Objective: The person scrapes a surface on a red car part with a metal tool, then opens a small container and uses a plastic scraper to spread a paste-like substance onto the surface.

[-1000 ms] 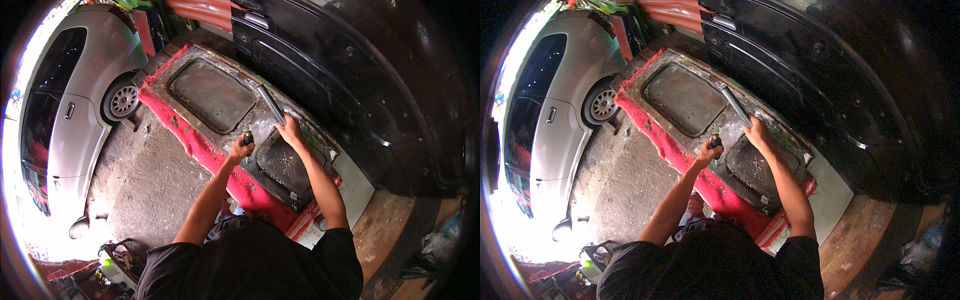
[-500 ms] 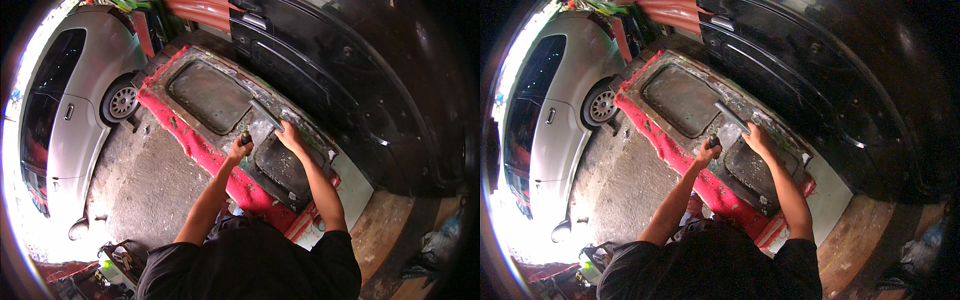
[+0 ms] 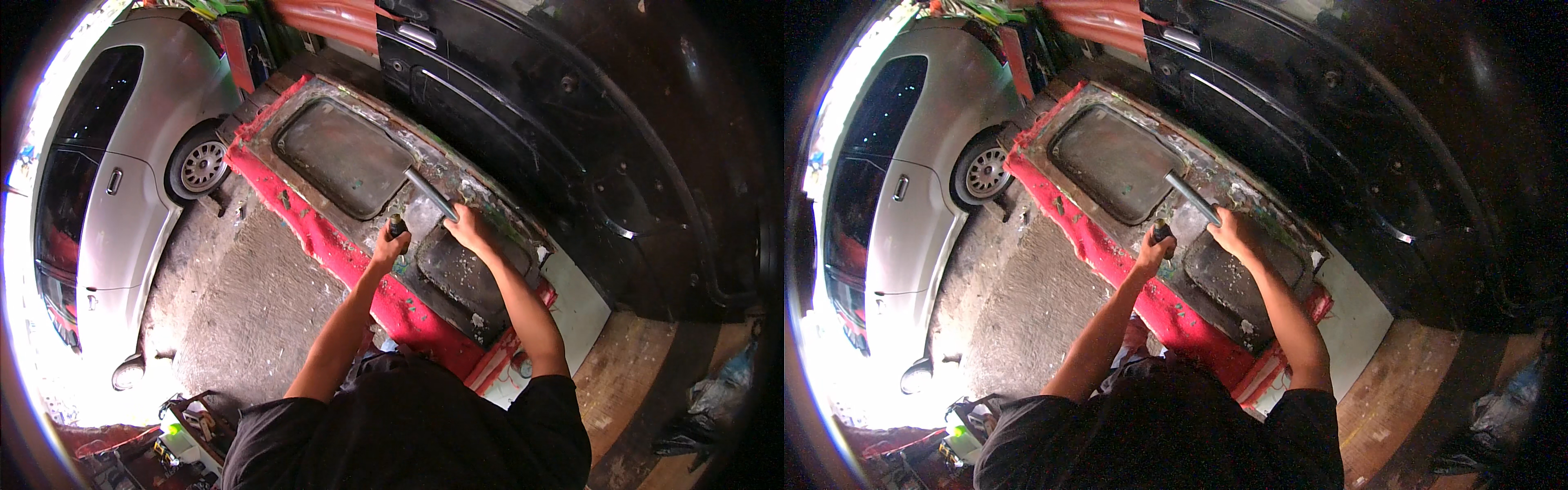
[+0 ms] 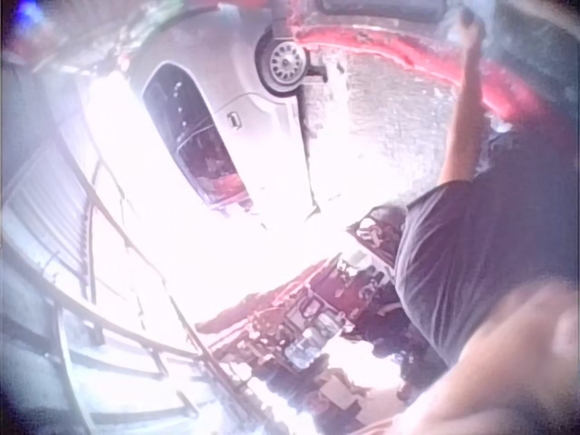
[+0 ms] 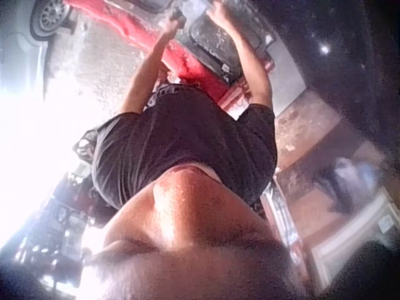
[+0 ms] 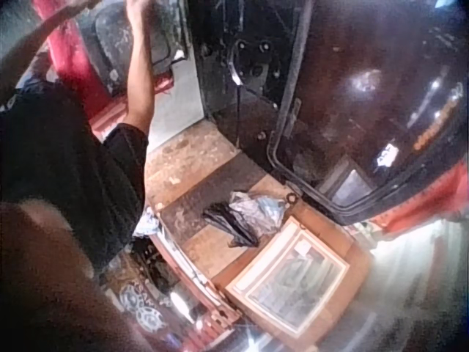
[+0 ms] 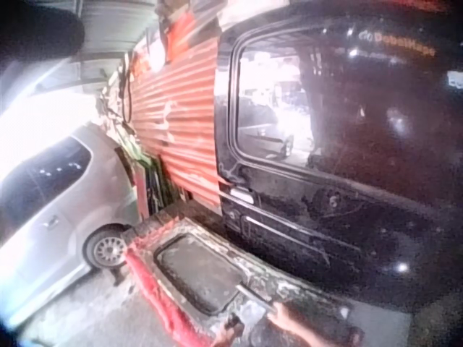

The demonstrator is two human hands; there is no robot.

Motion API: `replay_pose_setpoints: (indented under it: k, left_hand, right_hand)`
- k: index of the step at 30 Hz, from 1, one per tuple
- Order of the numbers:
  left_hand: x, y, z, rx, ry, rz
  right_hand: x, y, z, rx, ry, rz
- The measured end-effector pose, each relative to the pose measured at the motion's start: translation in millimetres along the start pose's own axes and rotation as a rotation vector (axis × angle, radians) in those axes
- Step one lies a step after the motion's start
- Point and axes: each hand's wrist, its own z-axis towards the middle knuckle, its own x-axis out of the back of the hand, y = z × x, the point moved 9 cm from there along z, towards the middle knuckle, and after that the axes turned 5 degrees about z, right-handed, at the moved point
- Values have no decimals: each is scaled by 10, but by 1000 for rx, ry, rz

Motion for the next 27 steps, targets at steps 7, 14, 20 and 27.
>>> replay_pose_setpoints:
  k: [7,14,20,27]
  left_hand:
    - [169,-123,-33,-27,84,-65]
    - [120,-11,-133,-69,133,-18]
    - [198,-70,-151,-93,210,-85]
    - [204,-91,-103,-80,181,-73]
  right_hand:
    - [-42,-575,-116,89,-168,-190]
    - [-161,-651,8,131,-159,-226]
    - [36,-753,106,190,-93,-244]
    - [35,-1018,-19,290,-210,-479]
